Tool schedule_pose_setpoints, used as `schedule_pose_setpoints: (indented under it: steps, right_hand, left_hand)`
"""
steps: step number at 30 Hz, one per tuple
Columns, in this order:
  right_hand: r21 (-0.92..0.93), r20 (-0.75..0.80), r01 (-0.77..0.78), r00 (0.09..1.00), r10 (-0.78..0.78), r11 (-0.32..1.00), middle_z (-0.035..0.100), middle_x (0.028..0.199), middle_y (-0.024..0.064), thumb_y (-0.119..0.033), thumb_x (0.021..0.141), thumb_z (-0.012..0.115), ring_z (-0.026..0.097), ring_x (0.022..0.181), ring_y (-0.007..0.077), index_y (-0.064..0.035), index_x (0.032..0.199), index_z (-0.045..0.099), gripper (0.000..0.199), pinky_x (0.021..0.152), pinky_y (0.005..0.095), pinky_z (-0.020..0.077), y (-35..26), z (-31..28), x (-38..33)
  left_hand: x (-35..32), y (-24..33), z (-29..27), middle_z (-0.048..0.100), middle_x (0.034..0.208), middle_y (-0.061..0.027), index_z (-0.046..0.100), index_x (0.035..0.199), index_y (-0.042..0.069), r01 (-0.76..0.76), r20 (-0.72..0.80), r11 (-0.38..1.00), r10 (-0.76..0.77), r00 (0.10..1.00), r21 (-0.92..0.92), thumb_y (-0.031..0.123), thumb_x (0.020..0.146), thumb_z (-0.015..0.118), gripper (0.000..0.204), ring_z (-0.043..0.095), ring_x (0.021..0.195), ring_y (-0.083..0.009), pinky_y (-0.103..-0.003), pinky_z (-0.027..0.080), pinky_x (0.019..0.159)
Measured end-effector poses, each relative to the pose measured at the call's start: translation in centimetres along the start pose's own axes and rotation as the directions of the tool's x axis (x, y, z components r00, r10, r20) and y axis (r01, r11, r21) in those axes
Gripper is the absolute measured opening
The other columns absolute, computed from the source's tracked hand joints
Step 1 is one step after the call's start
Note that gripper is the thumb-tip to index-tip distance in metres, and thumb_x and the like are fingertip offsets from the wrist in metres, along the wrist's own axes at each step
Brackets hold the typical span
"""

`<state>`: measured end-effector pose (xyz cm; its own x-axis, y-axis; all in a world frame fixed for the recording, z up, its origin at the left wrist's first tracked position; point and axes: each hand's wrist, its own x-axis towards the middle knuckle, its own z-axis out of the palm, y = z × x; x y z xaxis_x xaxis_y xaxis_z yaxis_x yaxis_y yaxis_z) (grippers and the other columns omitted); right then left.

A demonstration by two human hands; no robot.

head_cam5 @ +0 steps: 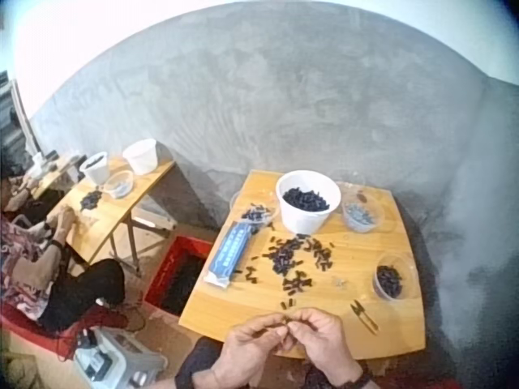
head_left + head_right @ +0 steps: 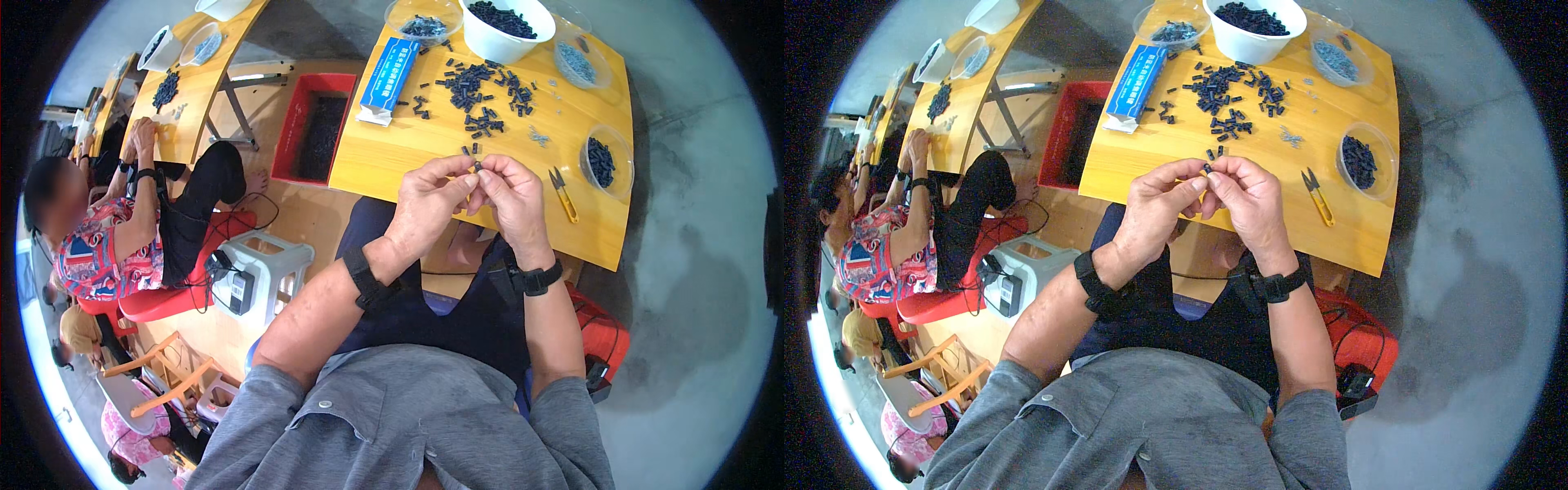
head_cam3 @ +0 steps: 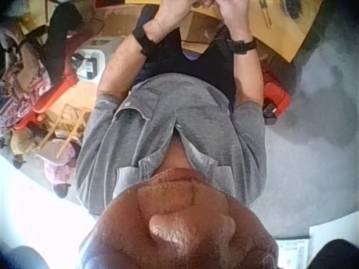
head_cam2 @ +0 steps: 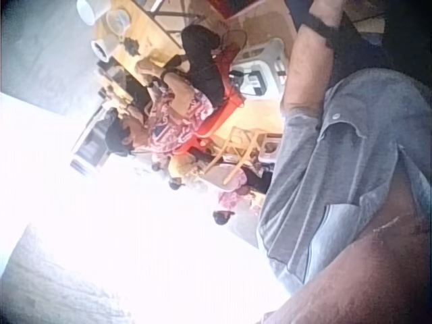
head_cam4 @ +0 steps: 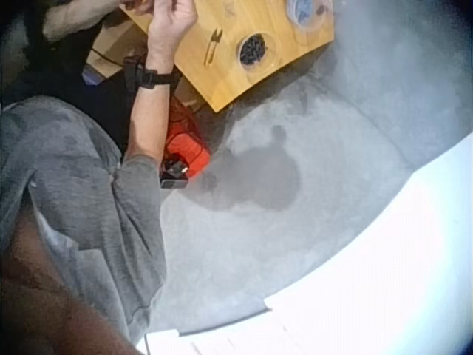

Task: Assembling small plastic components by hand in a manufacturing environment.

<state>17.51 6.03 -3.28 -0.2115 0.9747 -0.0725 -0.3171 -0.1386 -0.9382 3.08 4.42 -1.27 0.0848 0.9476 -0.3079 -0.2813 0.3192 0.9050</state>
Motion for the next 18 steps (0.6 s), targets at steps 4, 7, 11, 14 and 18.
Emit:
schedule_pose_setpoints:
  steps: [4,7,11,14,18]
  right_hand:
    - [-0.067,-0.005,-0.019,1.000,0.019,0.998,0.060,0.072,0.0038,-0.003,0.091,0.052,0.058,0.058,0.0089,0.0032,0.096,0.058,0.010,0.055,0.0208,0.0480,-0.5,0.7,-0.7]
    - [-0.100,-0.014,-0.026,1.000,0.025,0.995,0.060,0.072,0.0031,-0.002,0.091,0.051,0.057,0.058,0.0077,0.0030,0.094,0.059,0.009,0.054,0.0202,0.0476,-0.3,1.2,-1.0]
    - [-0.094,-0.020,-0.031,0.999,0.030,0.995,0.060,0.074,0.0028,-0.001,0.091,0.051,0.056,0.057,0.0072,0.0027,0.093,0.059,0.009,0.054,0.0201,0.0474,0.1,1.3,-1.3]
    - [-0.076,-0.011,-0.051,0.999,0.050,0.996,0.061,0.076,0.0034,-0.001,0.090,0.053,0.057,0.058,0.0074,0.0032,0.093,0.059,0.008,0.054,0.0200,0.0474,0.1,1.2,-1.2]
    - [-0.285,-0.057,-0.115,0.993,0.103,0.952,0.062,0.074,0.0045,-0.005,0.088,0.056,0.059,0.060,0.0085,0.0017,0.092,0.061,0.010,0.055,0.0214,0.0484,-0.1,-0.2,-0.2]
  left_hand:
    - [-0.1,0.3,-0.2,0.058,0.067,-0.0005,0.065,0.103,0.004,0.080,-0.013,0.996,-0.080,0.997,0.036,0.015,0.087,0.062,0.020,0.051,0.053,-0.0067,-0.019,0.036,0.039]
    - [-0.5,0.3,-0.1,0.055,0.063,0.0004,0.066,0.099,0.004,0.122,-0.051,0.992,-0.124,0.991,-0.036,0.015,0.087,0.062,0.017,0.048,0.048,-0.0065,-0.020,0.033,0.037]
    - [-0.8,0.5,0.1,0.055,0.063,0.0004,0.064,0.098,0.004,0.169,-0.071,0.981,-0.176,0.982,-0.091,0.015,0.086,0.062,0.016,0.049,0.047,-0.0069,-0.020,0.032,0.038]
    - [-0.5,-0.1,-0.4,0.056,0.063,-0.0003,0.063,0.098,0.005,0.145,-0.072,0.982,-0.155,0.985,-0.121,0.013,0.088,0.060,0.014,0.050,0.047,-0.0073,-0.021,0.034,0.038]
    - [0.1,-0.1,-1.1,0.058,0.064,-0.0016,0.062,0.094,0.004,0.122,-0.034,0.989,-0.125,0.992,-0.089,0.011,0.090,0.056,0.010,0.052,0.049,-0.0079,-0.022,0.040,0.039]
